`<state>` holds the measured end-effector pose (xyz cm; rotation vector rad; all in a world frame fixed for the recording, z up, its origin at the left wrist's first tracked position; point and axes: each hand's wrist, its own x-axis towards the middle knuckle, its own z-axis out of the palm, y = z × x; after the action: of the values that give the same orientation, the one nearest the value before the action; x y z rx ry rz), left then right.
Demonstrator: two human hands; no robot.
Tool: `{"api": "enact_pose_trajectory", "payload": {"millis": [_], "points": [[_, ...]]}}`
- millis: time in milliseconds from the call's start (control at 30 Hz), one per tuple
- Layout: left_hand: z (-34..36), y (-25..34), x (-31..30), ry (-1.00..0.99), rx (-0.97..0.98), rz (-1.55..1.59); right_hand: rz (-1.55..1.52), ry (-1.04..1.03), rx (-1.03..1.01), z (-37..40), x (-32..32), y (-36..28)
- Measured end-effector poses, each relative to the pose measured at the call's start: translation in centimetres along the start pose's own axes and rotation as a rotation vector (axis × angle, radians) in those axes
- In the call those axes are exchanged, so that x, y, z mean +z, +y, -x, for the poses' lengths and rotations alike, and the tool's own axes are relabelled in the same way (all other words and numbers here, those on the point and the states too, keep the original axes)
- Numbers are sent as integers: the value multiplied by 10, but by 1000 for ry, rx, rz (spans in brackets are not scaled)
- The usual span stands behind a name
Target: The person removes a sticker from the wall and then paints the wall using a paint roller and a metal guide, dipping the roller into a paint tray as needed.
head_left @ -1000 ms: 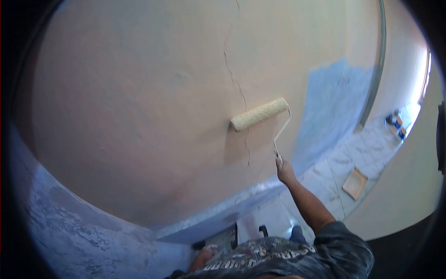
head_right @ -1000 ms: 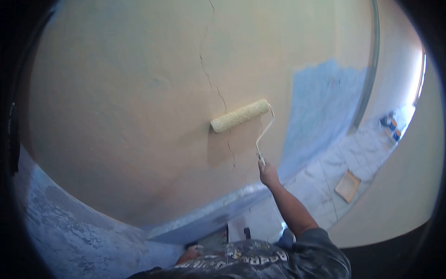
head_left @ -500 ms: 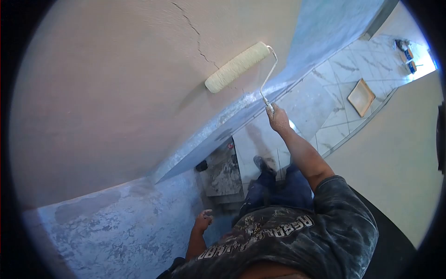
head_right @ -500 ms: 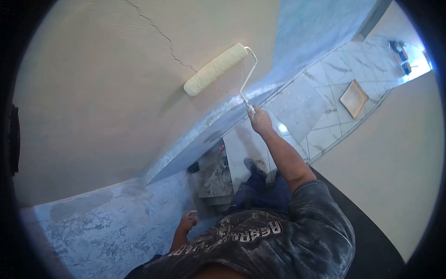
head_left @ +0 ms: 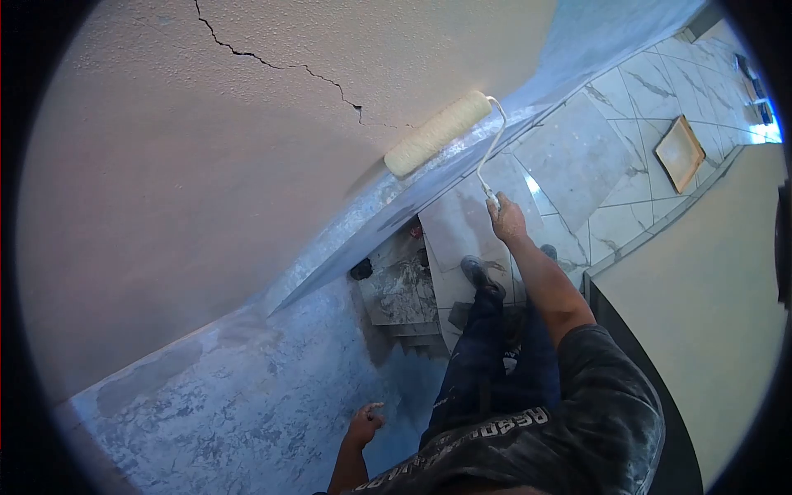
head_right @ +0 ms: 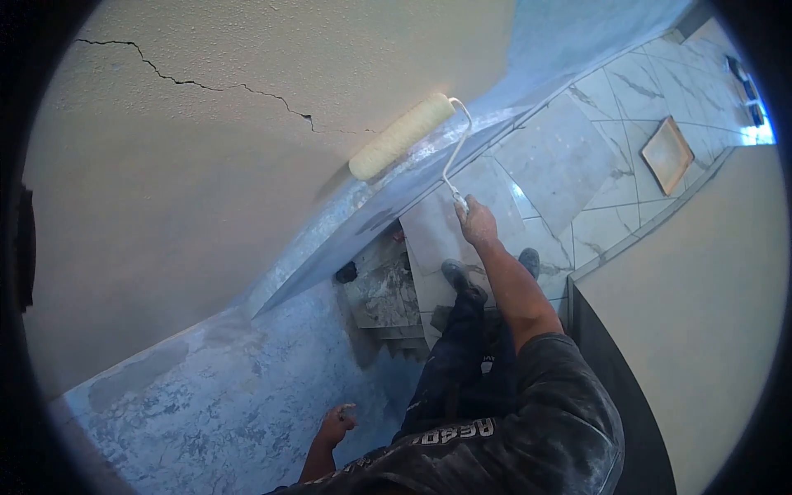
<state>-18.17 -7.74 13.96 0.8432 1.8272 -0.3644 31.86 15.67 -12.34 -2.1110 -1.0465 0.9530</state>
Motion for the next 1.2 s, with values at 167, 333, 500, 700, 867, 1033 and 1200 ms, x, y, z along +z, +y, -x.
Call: {"api": "enact_pose_trajectory", "payload": {"millis": [167, 333, 500, 700, 867, 1033, 1200], "points": [[8, 11, 1, -39, 14, -82, -44, 30, -106, -3, 2, -1], [12, 16, -4, -13, 70, -16, -61, 127, -215, 2, -39, -60], [15, 35, -8, 32, 204, 15, -131, 254, -364, 28, -91, -151], [8, 49, 1, 88, 317, 118, -132, 208, -397, 69, -182, -276], [12, 56, 32, 93, 405, 139, -142, 260, -545, 103, -249, -371], [-5, 67, 68, 47, 470, 340, -152, 306, -676, 136, -303, -457], [-25, 90, 58, -104, 540, 478, -145, 385, -770, 166, -353, -531]]}}
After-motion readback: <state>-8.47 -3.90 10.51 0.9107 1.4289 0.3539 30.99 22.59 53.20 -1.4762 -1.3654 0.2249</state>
